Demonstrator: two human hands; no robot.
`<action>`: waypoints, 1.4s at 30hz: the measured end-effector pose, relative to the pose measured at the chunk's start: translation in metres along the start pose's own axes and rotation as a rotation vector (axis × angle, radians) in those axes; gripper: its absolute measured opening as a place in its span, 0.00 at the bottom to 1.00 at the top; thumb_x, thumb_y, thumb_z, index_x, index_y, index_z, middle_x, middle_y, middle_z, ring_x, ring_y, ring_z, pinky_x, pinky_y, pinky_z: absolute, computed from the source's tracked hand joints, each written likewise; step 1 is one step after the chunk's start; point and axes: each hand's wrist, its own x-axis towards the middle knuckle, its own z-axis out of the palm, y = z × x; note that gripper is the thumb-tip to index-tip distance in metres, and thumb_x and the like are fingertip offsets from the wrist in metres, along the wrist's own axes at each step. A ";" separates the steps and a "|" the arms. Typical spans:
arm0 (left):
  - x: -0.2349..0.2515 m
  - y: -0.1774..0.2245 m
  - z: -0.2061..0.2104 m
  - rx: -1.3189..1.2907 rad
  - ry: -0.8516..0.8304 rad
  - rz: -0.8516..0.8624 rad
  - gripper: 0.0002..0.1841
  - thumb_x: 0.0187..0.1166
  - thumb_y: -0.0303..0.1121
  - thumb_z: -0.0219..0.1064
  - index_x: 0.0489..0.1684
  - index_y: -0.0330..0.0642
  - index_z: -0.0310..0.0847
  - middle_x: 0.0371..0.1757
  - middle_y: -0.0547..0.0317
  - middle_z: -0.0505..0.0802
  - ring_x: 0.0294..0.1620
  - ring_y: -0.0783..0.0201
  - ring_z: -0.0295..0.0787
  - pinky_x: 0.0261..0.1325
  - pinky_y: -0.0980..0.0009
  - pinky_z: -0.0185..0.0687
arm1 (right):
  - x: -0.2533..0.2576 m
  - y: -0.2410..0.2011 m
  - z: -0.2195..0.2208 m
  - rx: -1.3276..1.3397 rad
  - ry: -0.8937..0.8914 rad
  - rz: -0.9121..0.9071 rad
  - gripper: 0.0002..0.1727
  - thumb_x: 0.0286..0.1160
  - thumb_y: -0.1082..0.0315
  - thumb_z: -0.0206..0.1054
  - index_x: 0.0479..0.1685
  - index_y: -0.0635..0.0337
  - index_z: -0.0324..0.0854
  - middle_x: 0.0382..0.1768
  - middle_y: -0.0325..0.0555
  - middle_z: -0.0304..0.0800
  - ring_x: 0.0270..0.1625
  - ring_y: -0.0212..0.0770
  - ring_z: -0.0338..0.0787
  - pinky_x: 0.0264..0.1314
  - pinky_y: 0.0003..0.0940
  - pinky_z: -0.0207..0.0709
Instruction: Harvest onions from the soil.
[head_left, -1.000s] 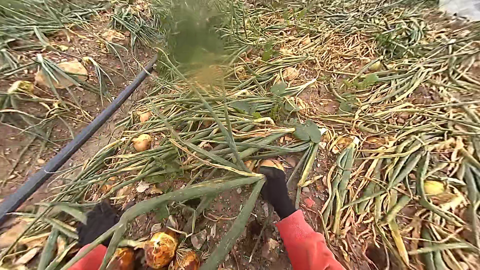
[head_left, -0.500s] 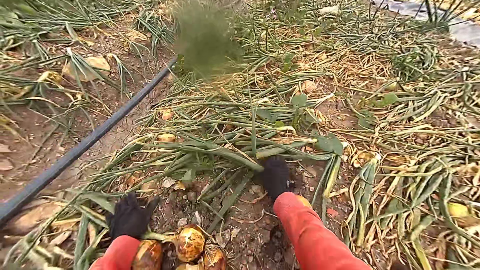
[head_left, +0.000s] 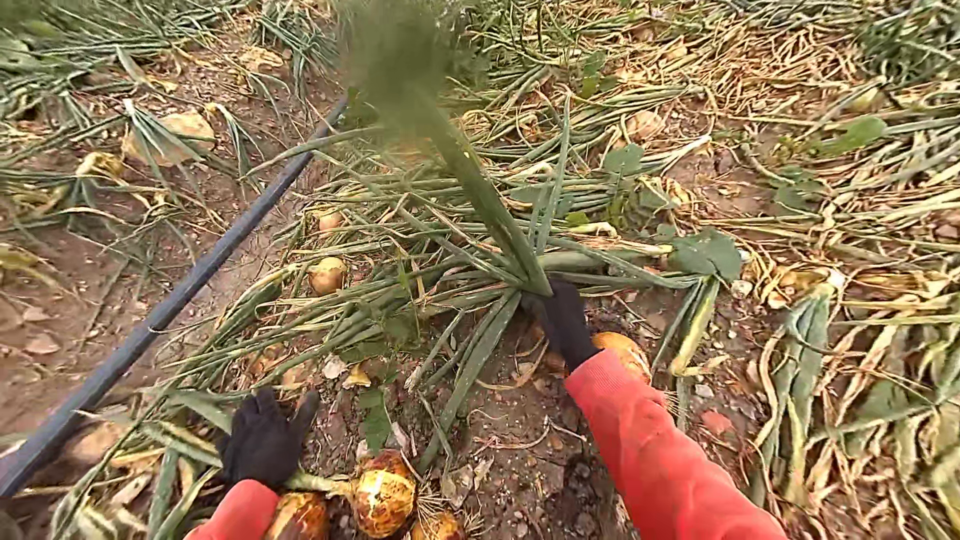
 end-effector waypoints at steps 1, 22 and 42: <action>-0.001 0.000 -0.001 0.004 -0.004 -0.012 0.53 0.78 0.75 0.45 0.92 0.35 0.54 0.88 0.29 0.67 0.90 0.33 0.59 0.84 0.31 0.54 | -0.015 0.003 -0.002 0.122 0.025 -0.011 0.12 0.76 0.67 0.72 0.50 0.69 0.86 0.44 0.64 0.90 0.48 0.60 0.90 0.50 0.63 0.81; 0.002 0.002 0.001 0.001 -0.007 -0.057 0.55 0.72 0.78 0.49 0.91 0.41 0.58 0.85 0.31 0.71 0.87 0.34 0.65 0.82 0.31 0.58 | 0.027 -0.069 0.089 -0.407 -0.098 -0.145 0.29 0.77 0.55 0.70 0.72 0.65 0.77 0.60 0.71 0.87 0.64 0.72 0.87 0.61 0.74 0.76; 0.005 0.005 -0.001 -0.030 -0.029 -0.083 0.55 0.70 0.80 0.52 0.92 0.47 0.56 0.84 0.37 0.72 0.86 0.37 0.65 0.82 0.32 0.58 | 0.052 -0.051 0.098 -0.032 -0.077 -0.109 0.35 0.70 0.69 0.75 0.79 0.60 0.65 0.62 0.72 0.83 0.63 0.71 0.85 0.61 0.77 0.74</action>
